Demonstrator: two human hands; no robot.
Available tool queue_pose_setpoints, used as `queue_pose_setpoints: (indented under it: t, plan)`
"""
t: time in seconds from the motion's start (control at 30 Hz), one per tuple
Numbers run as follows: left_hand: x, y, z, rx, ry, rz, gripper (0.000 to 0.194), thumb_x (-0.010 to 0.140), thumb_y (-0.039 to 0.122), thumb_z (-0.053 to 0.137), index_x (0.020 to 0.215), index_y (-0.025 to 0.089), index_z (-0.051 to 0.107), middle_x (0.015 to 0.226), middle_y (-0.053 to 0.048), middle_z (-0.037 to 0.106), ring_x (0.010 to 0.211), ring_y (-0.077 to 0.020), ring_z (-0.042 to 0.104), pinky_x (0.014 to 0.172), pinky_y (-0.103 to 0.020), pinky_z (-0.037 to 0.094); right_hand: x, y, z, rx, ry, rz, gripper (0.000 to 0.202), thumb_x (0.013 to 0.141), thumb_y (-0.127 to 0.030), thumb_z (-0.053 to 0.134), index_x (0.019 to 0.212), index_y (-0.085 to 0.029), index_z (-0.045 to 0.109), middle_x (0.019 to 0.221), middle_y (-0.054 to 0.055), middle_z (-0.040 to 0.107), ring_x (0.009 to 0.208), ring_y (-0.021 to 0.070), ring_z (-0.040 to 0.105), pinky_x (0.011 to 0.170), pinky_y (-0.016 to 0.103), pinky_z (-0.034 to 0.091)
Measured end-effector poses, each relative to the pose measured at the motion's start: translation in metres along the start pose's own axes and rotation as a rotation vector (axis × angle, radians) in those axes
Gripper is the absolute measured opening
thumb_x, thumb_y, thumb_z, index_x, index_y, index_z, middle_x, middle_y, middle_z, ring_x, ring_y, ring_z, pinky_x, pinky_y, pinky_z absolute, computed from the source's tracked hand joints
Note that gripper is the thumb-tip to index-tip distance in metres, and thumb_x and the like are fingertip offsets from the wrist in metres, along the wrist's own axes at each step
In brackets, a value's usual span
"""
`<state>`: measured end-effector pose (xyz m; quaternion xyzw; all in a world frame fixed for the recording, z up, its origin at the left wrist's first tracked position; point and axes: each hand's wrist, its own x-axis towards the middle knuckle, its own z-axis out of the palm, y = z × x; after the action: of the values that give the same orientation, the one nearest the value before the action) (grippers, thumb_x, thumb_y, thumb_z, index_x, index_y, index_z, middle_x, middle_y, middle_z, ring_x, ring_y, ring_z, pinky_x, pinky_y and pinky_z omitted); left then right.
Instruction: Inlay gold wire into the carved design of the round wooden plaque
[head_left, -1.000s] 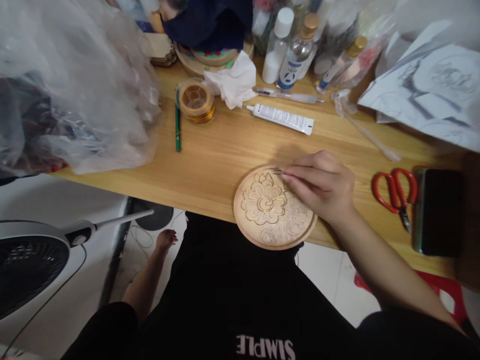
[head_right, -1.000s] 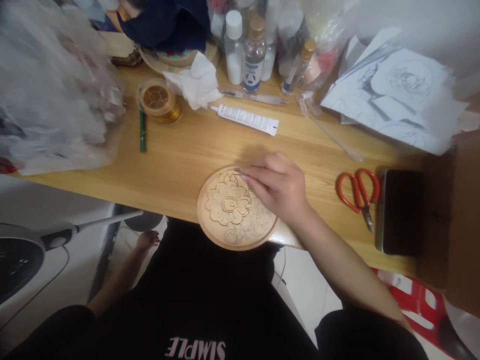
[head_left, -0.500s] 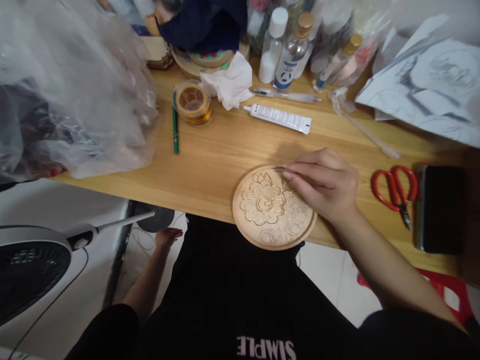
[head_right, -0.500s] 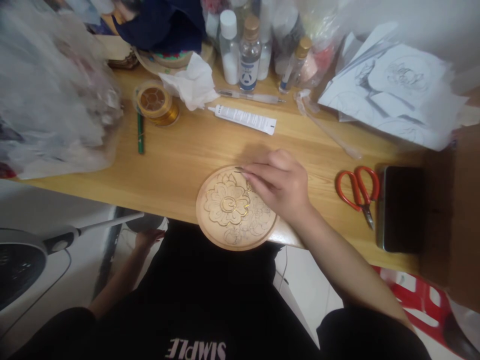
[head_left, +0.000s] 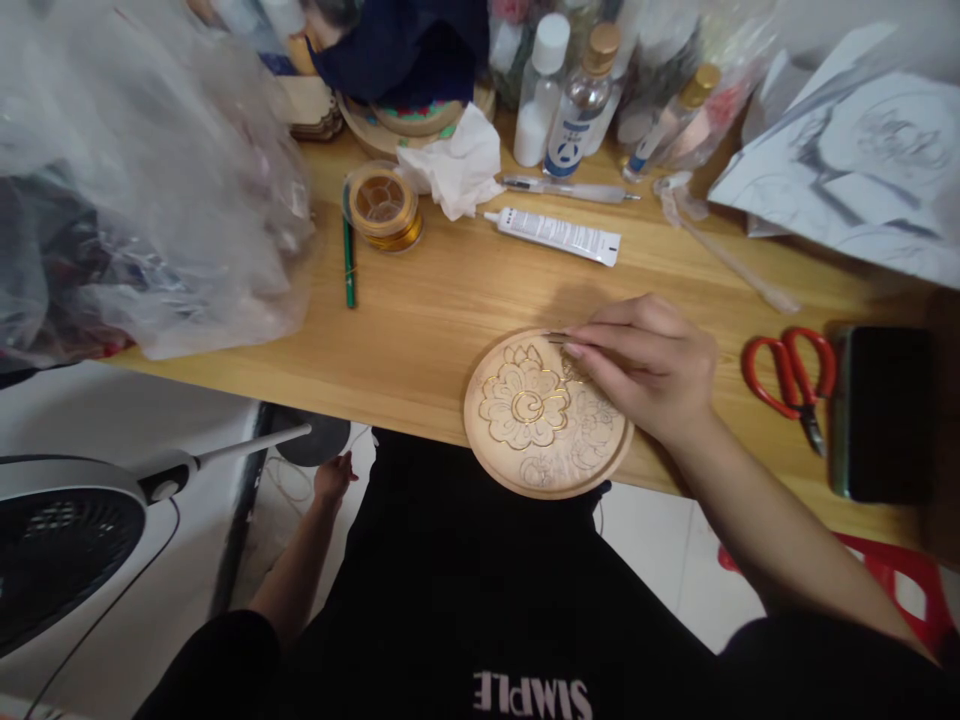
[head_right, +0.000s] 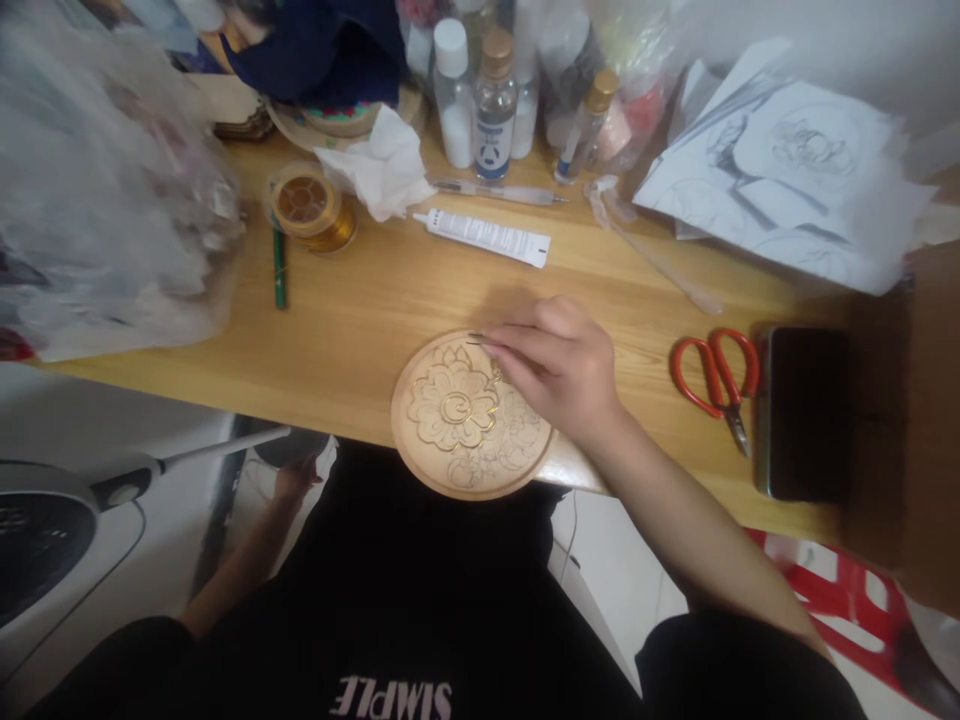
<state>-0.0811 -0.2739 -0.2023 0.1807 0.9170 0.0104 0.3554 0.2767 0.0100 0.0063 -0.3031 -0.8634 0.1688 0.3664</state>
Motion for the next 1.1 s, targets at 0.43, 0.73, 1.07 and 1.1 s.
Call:
queue_pose_setpoints:
  t: [0.43, 0.73, 1.07, 1.1]
  plan:
    - [0.005, 0.005, -0.002, -0.07, -0.095, -0.162, 0.032, 0.094, 0.038, 0.06, 0.114, 0.013, 0.061, 0.112, -0.007, 0.064, 0.098, -0.0194, 0.065, 0.085, -0.039, 0.057, -0.001, 0.003, 0.007, -0.027, -0.142, -0.123, 0.013, 0.087, -0.02, 0.067, 0.097, -0.019, 0.076, 0.085, 0.004, 0.076, 0.068, 0.0159, 0.062, 0.061, 0.031, 0.051]
    - [0.014, 0.001, 0.002, -0.046, -0.068, -0.165, 0.033, 0.095, 0.037, 0.059, 0.119, 0.014, 0.059, 0.114, -0.008, 0.063, 0.098, -0.0187, 0.064, 0.084, -0.038, 0.057, 0.0, 0.003, 0.007, -0.053, -0.164, -0.13, 0.012, 0.087, -0.02, 0.067, 0.095, -0.019, 0.076, 0.086, 0.004, 0.076, 0.068, 0.0155, 0.06, 0.061, 0.03, 0.051]
    - [0.01, 0.008, -0.001, 0.076, -0.105, -0.143, 0.032, 0.094, 0.035, 0.061, 0.118, 0.014, 0.06, 0.118, -0.009, 0.063, 0.103, -0.0201, 0.063, 0.088, -0.04, 0.057, 0.0, 0.001, 0.008, -0.041, -0.177, -0.093, 0.012, 0.088, -0.02, 0.066, 0.094, -0.02, 0.077, 0.086, 0.004, 0.076, 0.069, 0.0157, 0.062, 0.061, 0.03, 0.051]
    - [0.01, 0.008, -0.001, 0.083, -0.106, -0.135, 0.032, 0.094, 0.036, 0.061, 0.119, 0.014, 0.06, 0.118, -0.009, 0.062, 0.103, -0.0203, 0.063, 0.088, -0.04, 0.056, -0.001, 0.001, 0.008, -0.042, -0.174, -0.097, 0.012, 0.088, -0.02, 0.066, 0.095, -0.02, 0.077, 0.086, 0.004, 0.076, 0.069, 0.0158, 0.062, 0.061, 0.03, 0.051]
